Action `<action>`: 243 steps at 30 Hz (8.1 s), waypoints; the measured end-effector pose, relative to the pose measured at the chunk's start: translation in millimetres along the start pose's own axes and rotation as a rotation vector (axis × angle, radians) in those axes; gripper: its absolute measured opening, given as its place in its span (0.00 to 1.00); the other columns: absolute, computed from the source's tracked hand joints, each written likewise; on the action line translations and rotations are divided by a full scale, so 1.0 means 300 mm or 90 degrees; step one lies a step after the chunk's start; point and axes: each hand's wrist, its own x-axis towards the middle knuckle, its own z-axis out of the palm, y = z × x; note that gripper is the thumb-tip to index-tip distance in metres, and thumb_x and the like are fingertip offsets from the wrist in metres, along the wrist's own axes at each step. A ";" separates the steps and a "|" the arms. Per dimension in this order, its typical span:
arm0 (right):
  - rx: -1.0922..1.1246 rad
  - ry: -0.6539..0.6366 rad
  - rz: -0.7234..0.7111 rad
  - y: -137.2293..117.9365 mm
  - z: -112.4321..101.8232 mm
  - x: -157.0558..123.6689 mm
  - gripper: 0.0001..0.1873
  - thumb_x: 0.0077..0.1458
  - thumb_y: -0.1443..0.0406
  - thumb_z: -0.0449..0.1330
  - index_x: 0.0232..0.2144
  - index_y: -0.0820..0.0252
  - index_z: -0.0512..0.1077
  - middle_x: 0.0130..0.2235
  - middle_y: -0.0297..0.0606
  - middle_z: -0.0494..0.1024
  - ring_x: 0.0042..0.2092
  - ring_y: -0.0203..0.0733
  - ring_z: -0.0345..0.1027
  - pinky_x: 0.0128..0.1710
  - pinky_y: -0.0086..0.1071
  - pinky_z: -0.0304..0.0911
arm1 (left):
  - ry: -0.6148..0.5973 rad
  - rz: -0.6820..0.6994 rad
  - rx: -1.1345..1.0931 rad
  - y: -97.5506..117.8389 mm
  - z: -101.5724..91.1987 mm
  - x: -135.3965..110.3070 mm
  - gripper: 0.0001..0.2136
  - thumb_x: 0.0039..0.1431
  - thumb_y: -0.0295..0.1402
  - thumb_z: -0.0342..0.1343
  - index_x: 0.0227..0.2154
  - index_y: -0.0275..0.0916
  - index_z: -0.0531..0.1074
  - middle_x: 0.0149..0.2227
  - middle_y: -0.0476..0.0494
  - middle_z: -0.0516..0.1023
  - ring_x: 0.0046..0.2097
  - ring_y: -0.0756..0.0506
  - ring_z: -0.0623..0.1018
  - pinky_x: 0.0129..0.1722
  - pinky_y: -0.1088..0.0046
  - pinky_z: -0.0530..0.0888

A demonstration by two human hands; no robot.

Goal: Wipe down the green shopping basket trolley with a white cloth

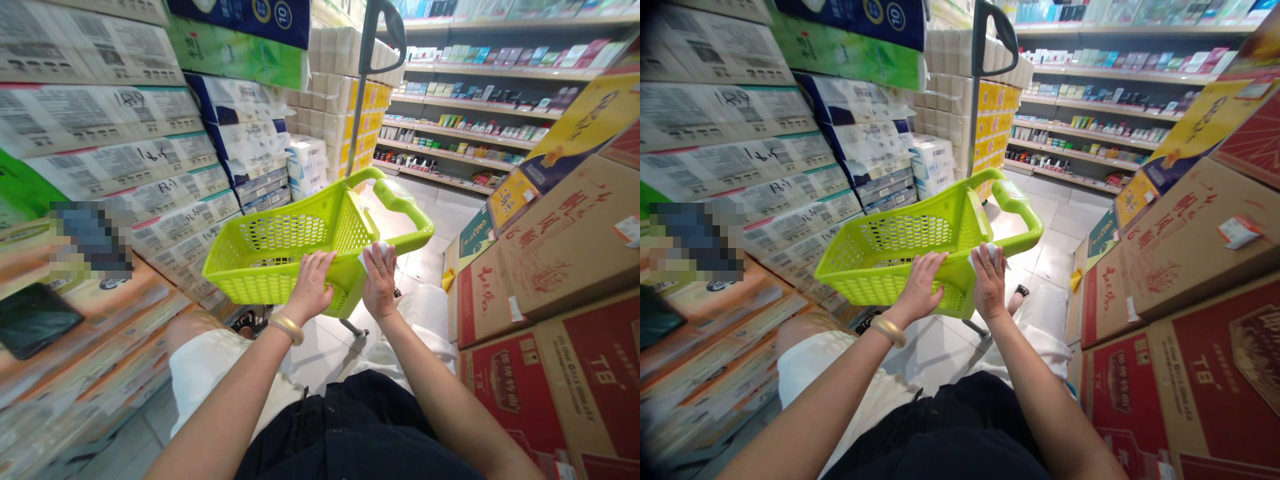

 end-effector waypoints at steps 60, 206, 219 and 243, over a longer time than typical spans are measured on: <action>-0.030 -0.050 0.146 0.084 -0.265 0.280 0.18 0.52 0.72 0.50 0.31 0.55 0.79 0.39 0.34 0.84 0.51 0.47 0.73 0.69 0.57 0.39 | 0.012 -0.019 -0.067 0.035 0.001 -0.052 0.33 0.52 0.25 0.50 0.64 0.42 0.58 0.60 0.39 0.67 0.67 0.37 0.60 0.69 0.43 0.46; 0.262 -0.148 0.003 -0.162 -0.351 0.236 0.23 0.59 0.74 0.50 0.51 0.53 0.75 0.53 0.40 0.79 0.61 0.45 0.67 0.63 0.49 0.62 | 0.152 0.104 -0.142 0.283 -0.199 -0.142 0.15 0.60 0.31 0.51 0.51 0.42 0.64 0.49 0.41 0.75 0.58 0.41 0.71 0.68 0.49 0.54; 0.245 -0.123 0.023 -0.115 -0.331 0.261 0.21 0.58 0.74 0.51 0.47 0.53 0.76 0.51 0.39 0.81 0.60 0.46 0.68 0.64 0.51 0.60 | 0.142 0.110 -0.140 0.273 -0.198 -0.144 0.16 0.59 0.29 0.52 0.50 0.42 0.64 0.49 0.41 0.75 0.59 0.41 0.71 0.68 0.48 0.54; 0.304 -0.215 -0.071 -0.182 -0.364 0.267 0.20 0.54 0.71 0.52 0.46 0.54 0.75 0.47 0.37 0.81 0.55 0.46 0.72 0.64 0.49 0.58 | 0.120 0.102 -0.159 0.266 -0.207 -0.152 0.18 0.57 0.29 0.52 0.51 0.42 0.65 0.50 0.39 0.75 0.59 0.39 0.71 0.67 0.46 0.54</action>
